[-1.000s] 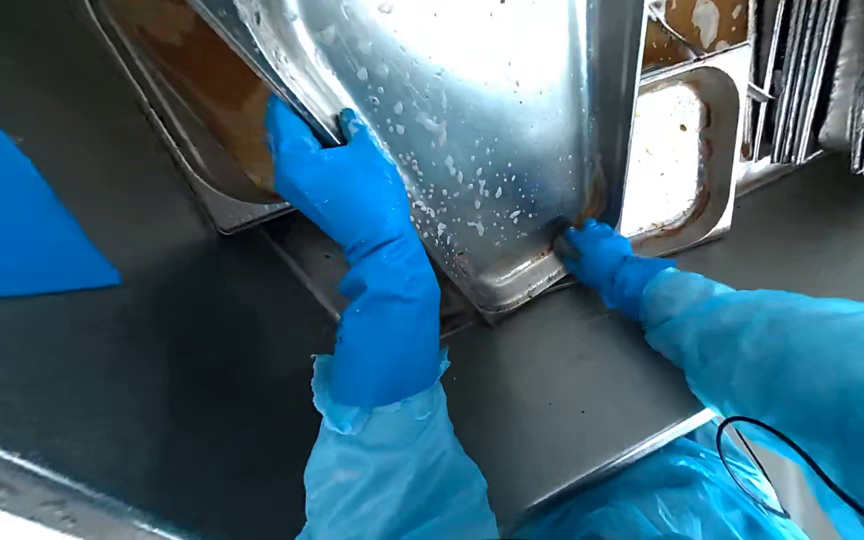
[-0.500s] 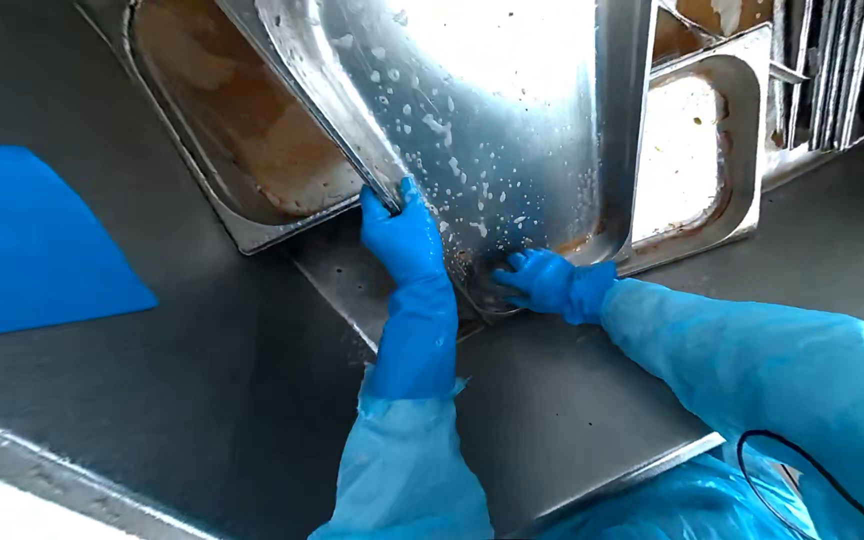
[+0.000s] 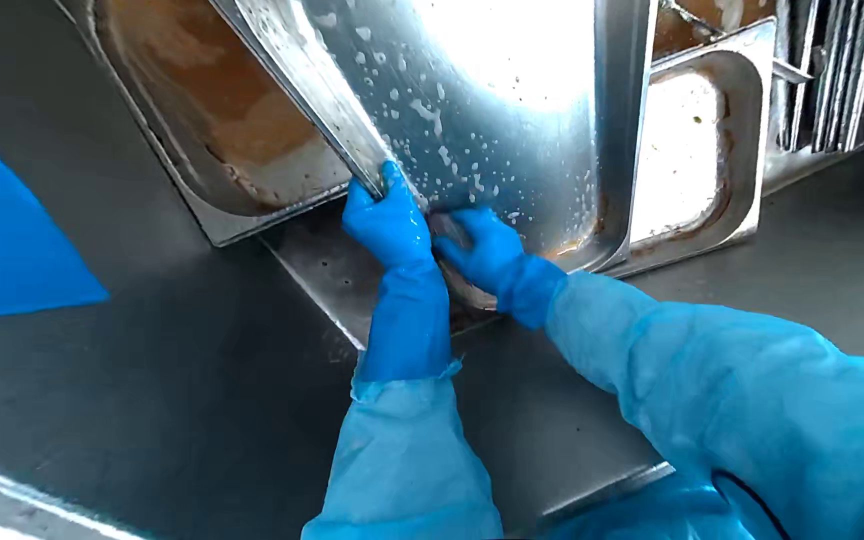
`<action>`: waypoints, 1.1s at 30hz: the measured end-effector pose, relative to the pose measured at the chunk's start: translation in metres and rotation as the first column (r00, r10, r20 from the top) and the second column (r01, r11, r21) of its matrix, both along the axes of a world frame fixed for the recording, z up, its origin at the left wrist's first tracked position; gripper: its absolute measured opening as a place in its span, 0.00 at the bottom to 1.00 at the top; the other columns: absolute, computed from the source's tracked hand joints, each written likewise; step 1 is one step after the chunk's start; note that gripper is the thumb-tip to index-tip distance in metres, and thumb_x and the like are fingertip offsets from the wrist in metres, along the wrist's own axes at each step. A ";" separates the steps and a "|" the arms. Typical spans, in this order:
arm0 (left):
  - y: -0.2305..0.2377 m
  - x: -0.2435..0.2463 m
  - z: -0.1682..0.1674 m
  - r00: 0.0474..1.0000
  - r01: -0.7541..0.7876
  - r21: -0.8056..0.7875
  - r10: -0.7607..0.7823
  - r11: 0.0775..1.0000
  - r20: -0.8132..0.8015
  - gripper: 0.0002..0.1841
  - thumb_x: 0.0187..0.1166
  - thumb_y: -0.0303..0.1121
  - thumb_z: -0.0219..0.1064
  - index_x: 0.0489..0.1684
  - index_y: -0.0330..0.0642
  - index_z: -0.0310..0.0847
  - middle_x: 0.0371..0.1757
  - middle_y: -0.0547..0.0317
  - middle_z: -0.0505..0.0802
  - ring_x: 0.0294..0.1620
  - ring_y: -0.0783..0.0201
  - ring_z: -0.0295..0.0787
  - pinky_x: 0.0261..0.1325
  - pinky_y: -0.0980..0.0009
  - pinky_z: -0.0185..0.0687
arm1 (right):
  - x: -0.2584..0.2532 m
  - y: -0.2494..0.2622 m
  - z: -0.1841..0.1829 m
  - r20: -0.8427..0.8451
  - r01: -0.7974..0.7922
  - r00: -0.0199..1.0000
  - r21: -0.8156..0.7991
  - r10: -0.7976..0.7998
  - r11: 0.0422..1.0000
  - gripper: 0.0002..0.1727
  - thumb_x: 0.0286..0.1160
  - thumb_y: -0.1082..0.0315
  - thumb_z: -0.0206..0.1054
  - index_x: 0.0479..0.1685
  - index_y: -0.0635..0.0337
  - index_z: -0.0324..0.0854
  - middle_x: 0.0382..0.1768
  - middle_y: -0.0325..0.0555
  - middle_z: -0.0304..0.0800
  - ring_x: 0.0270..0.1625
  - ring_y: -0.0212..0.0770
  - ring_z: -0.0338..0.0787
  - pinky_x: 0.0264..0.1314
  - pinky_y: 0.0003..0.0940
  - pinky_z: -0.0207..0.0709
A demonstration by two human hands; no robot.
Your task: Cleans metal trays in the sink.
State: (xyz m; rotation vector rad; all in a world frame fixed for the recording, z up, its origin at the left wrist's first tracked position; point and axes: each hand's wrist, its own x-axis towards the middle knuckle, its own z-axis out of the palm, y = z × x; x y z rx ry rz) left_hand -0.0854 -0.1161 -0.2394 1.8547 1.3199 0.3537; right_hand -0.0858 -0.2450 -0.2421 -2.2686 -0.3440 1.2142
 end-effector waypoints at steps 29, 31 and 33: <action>0.008 -0.005 0.015 0.945 0.136 -0.079 -0.153 0.988 -0.287 0.19 0.81 0.45 0.67 0.54 0.36 0.87 0.49 0.42 0.95 0.55 0.49 0.94 0.64 0.45 0.84 | 0.067 -0.099 -0.012 0.360 -0.864 0.398 -0.163 0.844 0.477 0.25 0.74 0.52 0.73 0.72 0.41 0.83 0.55 0.71 0.87 0.57 0.74 0.87 0.56 0.72 0.80; 0.009 -0.002 0.016 0.953 0.130 -0.092 -0.150 0.987 -0.264 0.19 0.82 0.45 0.68 0.52 0.35 0.87 0.46 0.41 0.95 0.52 0.47 0.94 0.61 0.43 0.85 | 0.048 -0.123 -0.014 0.154 -0.911 0.349 -0.176 0.925 0.373 0.27 0.76 0.53 0.73 0.76 0.43 0.80 0.59 0.68 0.85 0.59 0.71 0.86 0.58 0.69 0.80; 0.008 -0.002 0.011 0.962 0.126 -0.093 -0.145 0.988 -0.230 0.19 0.81 0.44 0.69 0.52 0.34 0.87 0.45 0.40 0.95 0.50 0.47 0.94 0.59 0.43 0.85 | 0.060 -0.118 -0.010 0.118 -0.885 0.405 -0.197 0.907 0.421 0.28 0.79 0.50 0.71 0.78 0.43 0.79 0.60 0.64 0.87 0.60 0.67 0.88 0.59 0.65 0.82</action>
